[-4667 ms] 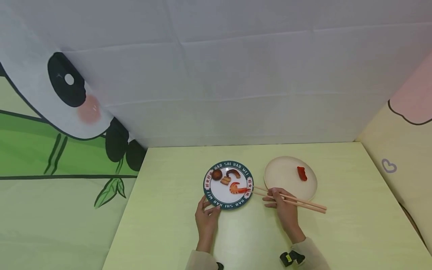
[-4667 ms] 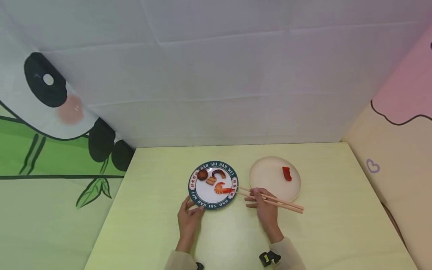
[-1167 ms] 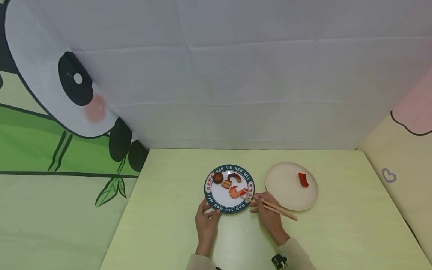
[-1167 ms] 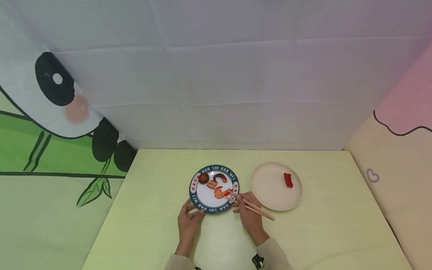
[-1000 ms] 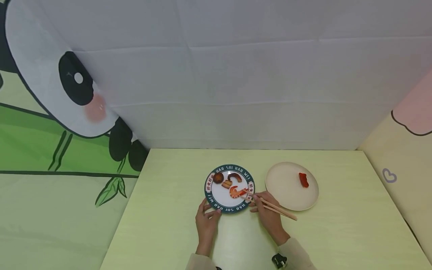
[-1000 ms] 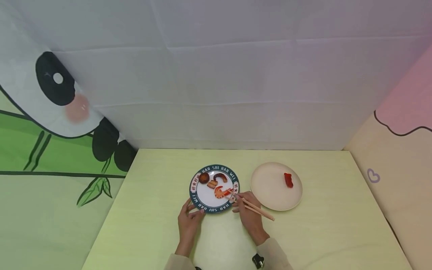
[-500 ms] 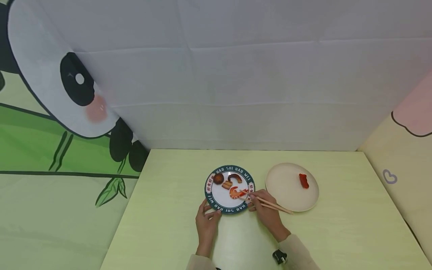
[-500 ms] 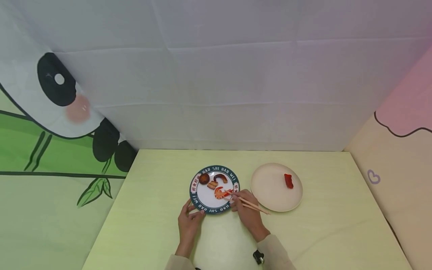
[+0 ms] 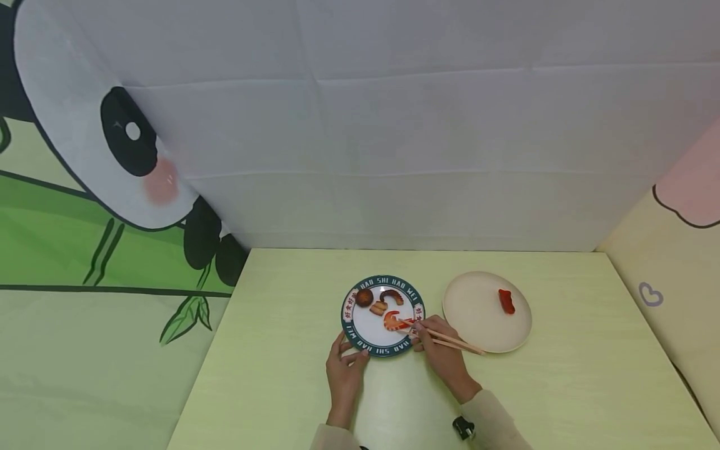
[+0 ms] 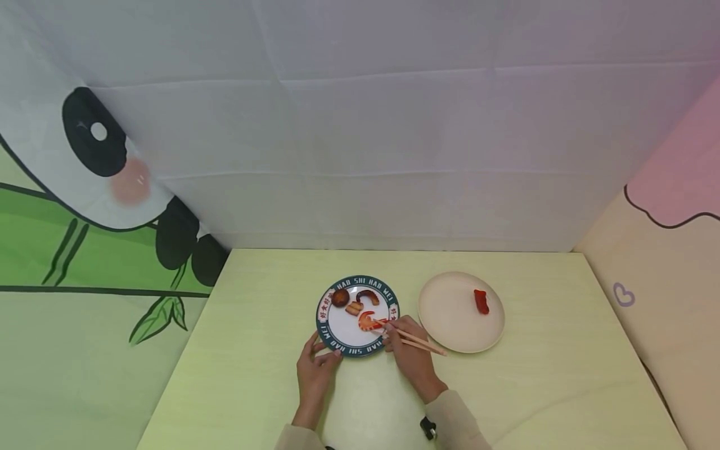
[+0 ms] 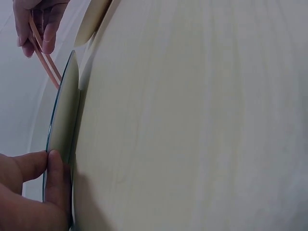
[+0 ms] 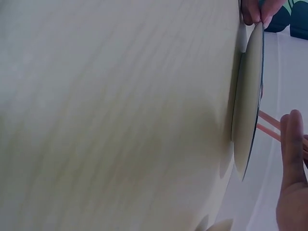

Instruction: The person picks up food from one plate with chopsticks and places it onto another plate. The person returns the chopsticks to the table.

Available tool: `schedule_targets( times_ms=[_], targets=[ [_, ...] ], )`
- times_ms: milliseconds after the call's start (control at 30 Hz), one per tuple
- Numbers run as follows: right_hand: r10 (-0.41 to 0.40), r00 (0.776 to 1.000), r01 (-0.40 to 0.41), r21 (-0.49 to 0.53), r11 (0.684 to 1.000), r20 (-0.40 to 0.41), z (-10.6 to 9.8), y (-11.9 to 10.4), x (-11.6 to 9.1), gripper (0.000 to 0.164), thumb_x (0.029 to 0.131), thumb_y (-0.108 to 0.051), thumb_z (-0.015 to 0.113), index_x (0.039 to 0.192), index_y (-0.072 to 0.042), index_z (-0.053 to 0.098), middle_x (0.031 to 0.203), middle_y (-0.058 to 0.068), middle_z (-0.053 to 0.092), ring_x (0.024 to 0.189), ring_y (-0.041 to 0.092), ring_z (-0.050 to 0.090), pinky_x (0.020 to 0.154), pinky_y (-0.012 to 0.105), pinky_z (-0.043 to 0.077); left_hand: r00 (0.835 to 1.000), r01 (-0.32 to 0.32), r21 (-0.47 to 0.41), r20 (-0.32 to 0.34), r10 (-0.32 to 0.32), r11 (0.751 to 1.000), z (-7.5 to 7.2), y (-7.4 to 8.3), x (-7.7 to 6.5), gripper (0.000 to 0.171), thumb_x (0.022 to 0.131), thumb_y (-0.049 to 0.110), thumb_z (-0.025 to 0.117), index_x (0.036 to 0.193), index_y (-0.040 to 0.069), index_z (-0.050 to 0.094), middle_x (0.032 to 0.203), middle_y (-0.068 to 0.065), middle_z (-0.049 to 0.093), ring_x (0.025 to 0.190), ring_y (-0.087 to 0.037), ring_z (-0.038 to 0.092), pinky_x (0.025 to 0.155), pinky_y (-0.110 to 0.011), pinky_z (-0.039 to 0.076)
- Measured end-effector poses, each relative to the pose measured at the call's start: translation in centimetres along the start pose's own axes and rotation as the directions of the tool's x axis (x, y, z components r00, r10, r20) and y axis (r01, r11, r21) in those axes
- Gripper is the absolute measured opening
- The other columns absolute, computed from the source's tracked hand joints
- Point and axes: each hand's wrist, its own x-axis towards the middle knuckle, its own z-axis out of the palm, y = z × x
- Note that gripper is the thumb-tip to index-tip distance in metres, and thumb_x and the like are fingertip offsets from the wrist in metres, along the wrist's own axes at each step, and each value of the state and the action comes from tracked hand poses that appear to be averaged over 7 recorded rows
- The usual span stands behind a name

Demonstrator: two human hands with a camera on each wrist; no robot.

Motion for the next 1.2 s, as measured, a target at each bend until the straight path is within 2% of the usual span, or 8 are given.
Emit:
schedule_targets(
  times_ms=[200, 367, 633, 933, 1200],
  targets=[
    [0.009, 1.000, -0.008, -0.043, 0.999, 0.018, 0.09, -0.47, -0.06, 0.015, 0.102, -0.002, 0.066, 0.107, 0.010, 0.073, 0.094, 0.018, 0.064, 0.079, 0.036, 0.074, 0.065, 0.040, 0.069, 1.000, -0.007, -0.002, -0.003, 0.007, 1.000, -0.01, 0.09, -0.06, 0.071, 0.085, -0.006, 0.079, 0.151, -0.002, 0.052, 0.117, -0.019, 0.065, 0.090, -0.024, 0.074, 0.067, -0.017, 0.057],
    [0.037, 0.999, -0.036, -0.050, 0.998, 0.023, 0.23, -0.47, 0.18, 0.014, 0.103, 0.000, 0.065, 0.106, 0.011, 0.073, 0.093, 0.019, 0.064, 0.080, 0.038, 0.074, 0.067, 0.043, 0.069, 1.000, 0.003, -0.001, -0.002, -0.003, 1.000, -0.06, 0.13, -0.13, 0.071, 0.086, -0.005, 0.079, 0.151, -0.002, 0.051, 0.117, -0.018, 0.064, 0.091, -0.024, 0.073, 0.066, -0.016, 0.056],
    [0.019, 1.000, -0.018, -0.082, 0.996, 0.010, 0.43, -0.87, 0.29, 0.015, 0.103, -0.002, 0.065, 0.097, 0.007, 0.075, 0.088, 0.017, 0.065, 0.077, 0.036, 0.074, 0.065, 0.044, 0.068, 1.000, -0.002, -0.017, -0.002, 0.001, 1.000, -0.04, 0.21, -0.09, 0.071, 0.084, -0.007, 0.079, 0.150, -0.002, 0.053, 0.116, -0.019, 0.065, 0.090, -0.026, 0.074, 0.066, -0.016, 0.055],
    [0.012, 1.000, -0.012, -0.022, 1.000, -0.009, 0.71, -0.71, -0.04, 0.014, 0.102, 0.000, 0.066, 0.100, 0.010, 0.074, 0.089, 0.020, 0.065, 0.076, 0.036, 0.075, 0.064, 0.045, 0.068, 1.000, 0.000, -0.023, -0.001, 0.000, 1.000, 0.00, -0.02, -0.03, 0.072, 0.084, -0.007, 0.078, 0.151, -0.002, 0.052, 0.117, -0.019, 0.064, 0.089, -0.022, 0.073, 0.066, -0.017, 0.057],
    [0.024, 1.000, -0.024, -0.025, 0.999, -0.010, 0.87, -0.54, 0.07, 0.017, 0.103, -0.003, 0.065, 0.104, 0.011, 0.074, 0.091, 0.019, 0.064, 0.078, 0.036, 0.076, 0.067, 0.042, 0.069, 1.000, 0.021, 0.014, -0.012, -0.021, 1.000, 0.19, -0.07, 0.11, 0.071, 0.086, -0.005, 0.078, 0.151, 0.000, 0.052, 0.118, -0.017, 0.063, 0.092, -0.023, 0.072, 0.068, -0.019, 0.058]
  ],
)
